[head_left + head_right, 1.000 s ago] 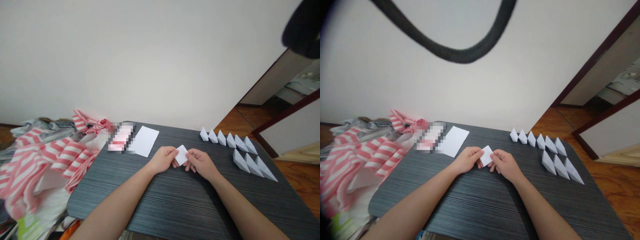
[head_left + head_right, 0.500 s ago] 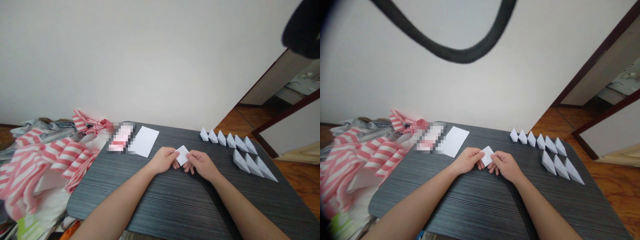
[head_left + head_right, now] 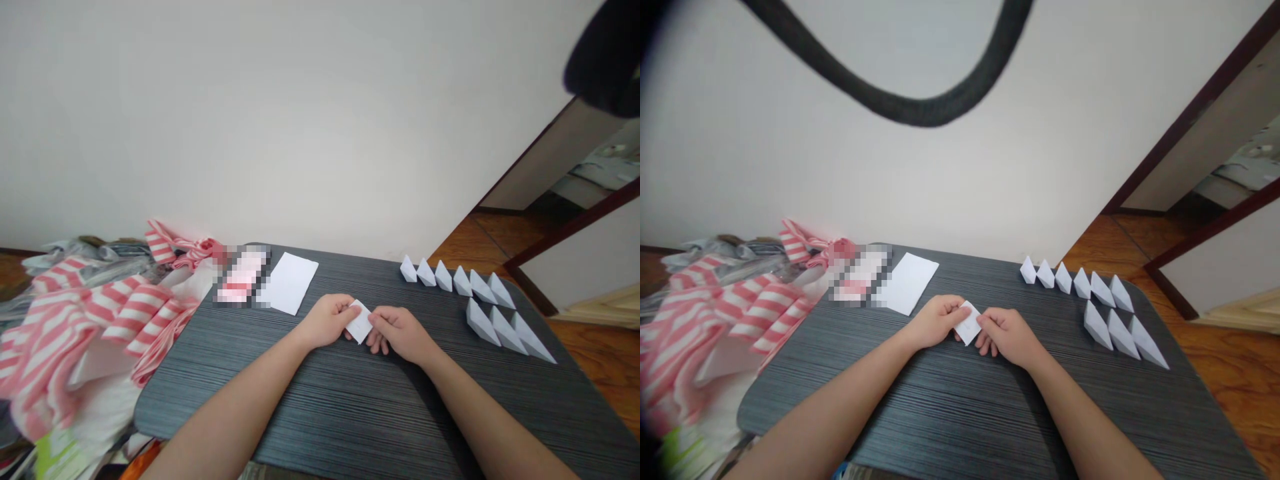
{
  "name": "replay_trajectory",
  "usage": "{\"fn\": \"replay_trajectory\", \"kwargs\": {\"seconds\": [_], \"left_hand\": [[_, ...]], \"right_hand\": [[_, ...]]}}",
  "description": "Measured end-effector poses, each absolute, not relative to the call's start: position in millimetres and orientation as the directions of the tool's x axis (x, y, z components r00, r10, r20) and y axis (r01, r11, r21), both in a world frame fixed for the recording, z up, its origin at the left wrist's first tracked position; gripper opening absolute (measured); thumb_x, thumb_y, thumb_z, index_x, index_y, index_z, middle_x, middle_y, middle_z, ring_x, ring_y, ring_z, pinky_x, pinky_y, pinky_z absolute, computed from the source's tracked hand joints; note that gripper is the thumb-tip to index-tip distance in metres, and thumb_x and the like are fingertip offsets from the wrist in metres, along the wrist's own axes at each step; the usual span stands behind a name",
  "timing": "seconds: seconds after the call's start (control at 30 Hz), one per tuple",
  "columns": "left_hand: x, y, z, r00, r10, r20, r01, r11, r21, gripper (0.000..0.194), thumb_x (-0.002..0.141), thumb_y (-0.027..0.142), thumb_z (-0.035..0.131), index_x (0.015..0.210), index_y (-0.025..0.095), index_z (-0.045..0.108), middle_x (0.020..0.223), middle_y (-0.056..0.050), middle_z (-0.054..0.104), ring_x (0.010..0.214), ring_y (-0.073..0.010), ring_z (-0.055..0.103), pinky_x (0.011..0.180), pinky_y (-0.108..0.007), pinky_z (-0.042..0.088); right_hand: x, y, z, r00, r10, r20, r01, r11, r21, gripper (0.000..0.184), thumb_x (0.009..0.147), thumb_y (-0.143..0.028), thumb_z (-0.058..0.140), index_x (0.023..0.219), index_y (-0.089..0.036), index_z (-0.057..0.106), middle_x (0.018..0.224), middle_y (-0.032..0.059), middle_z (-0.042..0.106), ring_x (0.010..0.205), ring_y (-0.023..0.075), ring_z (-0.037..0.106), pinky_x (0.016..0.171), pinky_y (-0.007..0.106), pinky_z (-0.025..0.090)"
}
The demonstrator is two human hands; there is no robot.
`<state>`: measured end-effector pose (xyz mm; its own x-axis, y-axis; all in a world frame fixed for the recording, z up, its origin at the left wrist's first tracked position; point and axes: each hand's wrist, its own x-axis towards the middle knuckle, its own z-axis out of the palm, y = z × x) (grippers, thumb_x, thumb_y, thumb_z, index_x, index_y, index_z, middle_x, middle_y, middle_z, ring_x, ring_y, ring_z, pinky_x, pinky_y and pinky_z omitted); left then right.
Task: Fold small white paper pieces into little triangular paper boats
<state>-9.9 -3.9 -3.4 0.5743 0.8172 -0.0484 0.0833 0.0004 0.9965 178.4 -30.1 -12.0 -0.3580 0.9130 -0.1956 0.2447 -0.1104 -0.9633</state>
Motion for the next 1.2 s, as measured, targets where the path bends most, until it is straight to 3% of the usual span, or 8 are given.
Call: {"fn": "replay_trajectory", "kwargs": {"seconds": [0.4, 0.6, 0.8, 1.2], "left_hand": [[-9.3, -2.3, -5.5, 0.543, 0.837, -0.063, 0.109, 0.004, 0.994, 0.036, 0.085, 0.045, 0.043, 0.073, 0.014, 0.055, 0.059, -0.001, 0.058, 0.047, -0.0099, 0.051, 0.042, -0.020, 0.037], [-10.7, -2.0, -4.6, 0.532, 0.846, -0.045, 0.111, -0.016, 0.994, 0.035, 0.085, 0.045, 0.043, 0.073, 0.014, 0.055, 0.057, -0.001, 0.057, 0.049, -0.0108, 0.053, 0.045, -0.021, 0.039], [-7.4, -0.1, -7.0, 0.533, 0.842, -0.084, 0.018, 0.088, 0.996, 0.037, 0.085, 0.047, 0.044, 0.087, 0.012, 0.056, 0.068, -0.004, 0.061, 0.053, -0.0121, 0.058, 0.049, -0.024, 0.047], [-8.6, 1.9, -11.5, 0.547, 0.829, -0.117, -0.033, 0.161, 0.986, 0.037, 0.085, 0.046, 0.045, 0.085, 0.011, 0.056, 0.063, -0.006, 0.063, 0.054, -0.0139, 0.061, 0.052, -0.025, 0.050]], "right_hand": [[178.7, -32.1, -5.5, -0.344, 0.922, -0.179, 0.362, -0.046, -0.931, 0.034, 0.089, -0.040, 0.042, 0.065, -0.017, 0.051, 0.048, -0.0001, 0.061, 0.036, 0.0100, 0.054, 0.033, 0.018, 0.034], [179.0, -32.2, -3.0, -0.363, 0.921, -0.140, 0.374, 0.006, -0.927, 0.031, 0.088, -0.035, 0.045, 0.064, -0.017, 0.053, 0.048, -0.0012, 0.061, 0.038, 0.0092, 0.053, 0.039, 0.019, 0.037], [183.0, -31.4, -3.6, -0.284, 0.956, -0.079, 0.405, 0.044, -0.913, 0.035, 0.091, -0.037, 0.041, 0.064, -0.018, 0.052, 0.048, -0.0014, 0.060, 0.040, 0.0102, 0.055, 0.044, 0.021, 0.041], [183.4, -30.7, -5.5, -0.226, 0.974, -0.023, 0.407, 0.074, -0.910, 0.036, 0.092, -0.038, 0.039, 0.064, -0.019, 0.051, 0.047, -0.0019, 0.059, 0.040, 0.0107, 0.053, 0.046, 0.022, 0.041]]}}
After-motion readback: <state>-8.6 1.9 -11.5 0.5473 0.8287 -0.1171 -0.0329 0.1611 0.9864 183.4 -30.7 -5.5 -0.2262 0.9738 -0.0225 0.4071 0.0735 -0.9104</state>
